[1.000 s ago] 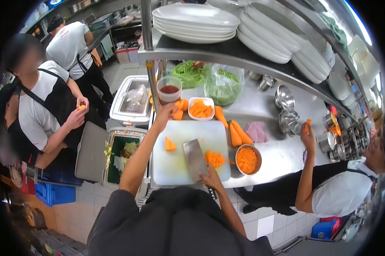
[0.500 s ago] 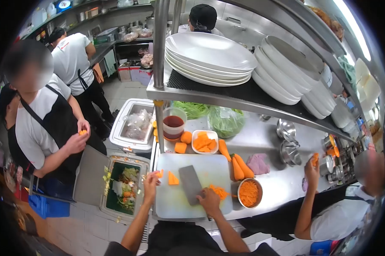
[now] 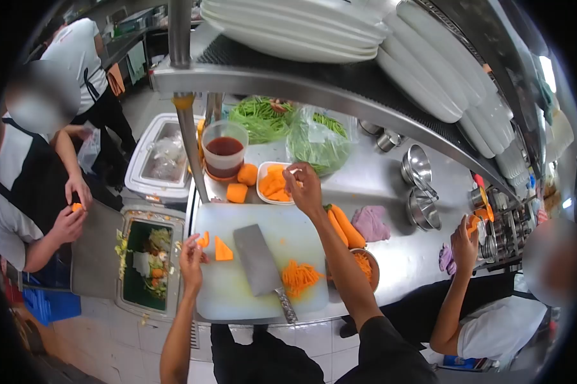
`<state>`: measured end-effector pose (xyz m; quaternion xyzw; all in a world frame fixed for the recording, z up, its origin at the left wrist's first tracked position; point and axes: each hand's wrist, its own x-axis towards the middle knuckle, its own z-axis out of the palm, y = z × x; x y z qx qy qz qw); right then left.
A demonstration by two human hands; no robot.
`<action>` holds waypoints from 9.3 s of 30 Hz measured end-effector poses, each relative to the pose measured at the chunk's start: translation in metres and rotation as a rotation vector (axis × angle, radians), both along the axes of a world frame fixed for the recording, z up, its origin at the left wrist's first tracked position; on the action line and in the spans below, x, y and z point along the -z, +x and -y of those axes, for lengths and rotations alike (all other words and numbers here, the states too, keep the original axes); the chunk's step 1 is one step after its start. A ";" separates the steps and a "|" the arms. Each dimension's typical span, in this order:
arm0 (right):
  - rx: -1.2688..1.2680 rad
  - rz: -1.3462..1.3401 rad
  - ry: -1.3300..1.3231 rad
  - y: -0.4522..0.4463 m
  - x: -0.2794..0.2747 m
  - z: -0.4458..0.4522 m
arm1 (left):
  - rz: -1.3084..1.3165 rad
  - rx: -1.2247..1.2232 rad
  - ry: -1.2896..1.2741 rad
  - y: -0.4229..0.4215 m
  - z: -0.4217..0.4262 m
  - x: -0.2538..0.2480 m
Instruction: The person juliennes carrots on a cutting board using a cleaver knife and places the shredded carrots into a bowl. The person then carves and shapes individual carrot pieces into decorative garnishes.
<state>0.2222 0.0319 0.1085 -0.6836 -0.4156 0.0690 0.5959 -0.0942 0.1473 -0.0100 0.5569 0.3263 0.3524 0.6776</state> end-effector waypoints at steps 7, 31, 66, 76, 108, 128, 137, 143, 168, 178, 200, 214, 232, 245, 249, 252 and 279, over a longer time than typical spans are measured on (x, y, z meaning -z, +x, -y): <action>0.016 -0.191 0.147 -0.007 0.043 0.017 | 0.073 -0.013 0.159 0.022 -0.023 0.001; 0.360 -0.528 0.497 -0.077 0.066 0.046 | 0.148 0.065 0.339 0.073 -0.055 -0.015; 0.281 -0.573 0.276 -0.029 0.052 0.224 | -0.006 0.198 0.166 0.135 -0.030 -0.043; 0.146 -0.972 0.327 -0.226 0.092 0.285 | -0.189 0.246 0.194 0.224 -0.007 -0.035; -0.403 -1.177 0.749 -0.243 0.024 0.179 | -0.178 0.735 0.600 0.012 0.194 -0.184; 0.021 0.429 0.009 -0.360 -0.009 -0.010 | 0.495 0.456 -0.488 -0.019 0.057 -0.092; 0.713 -0.325 -1.060 -0.360 -0.059 -0.023 | 0.376 0.463 -1.078 -0.024 0.062 -0.119; 0.025 -0.120 -0.188 -0.268 -0.013 0.038 | 0.414 0.528 -0.676 -0.024 0.111 -0.125; -0.185 -0.779 -0.162 -0.377 0.034 0.054 | 0.465 -0.169 -0.416 -0.103 -0.052 -0.082; -0.030 -0.944 -0.207 -0.384 0.078 0.062 | 0.083 0.131 -0.400 -0.143 0.041 -0.003; -0.296 -0.213 0.746 -0.400 -0.037 0.009 | -0.238 -0.209 0.016 -0.217 0.074 0.089; -0.186 -0.481 0.412 -0.377 0.101 -0.023 | -0.447 -0.396 0.577 -0.224 0.075 0.116; 0.444 0.259 -0.432 -0.277 0.068 0.179 | -0.242 -0.291 0.419 -0.195 0.058 0.019; 0.222 0.089 -0.752 -0.248 0.083 0.198 | -0.315 -0.412 0.120 -0.174 0.152 0.020; 0.230 0.210 -0.779 -0.239 0.091 0.196 | -0.345 -0.402 0.113 -0.169 0.153 0.013; 0.162 0.029 -0.696 -0.224 0.113 0.187 | -0.267 -0.438 0.126 -0.160 0.139 -0.004; 0.100 -0.595 -0.245 -0.239 0.023 0.180 | -0.077 -0.194 0.395 -0.086 -0.031 -0.017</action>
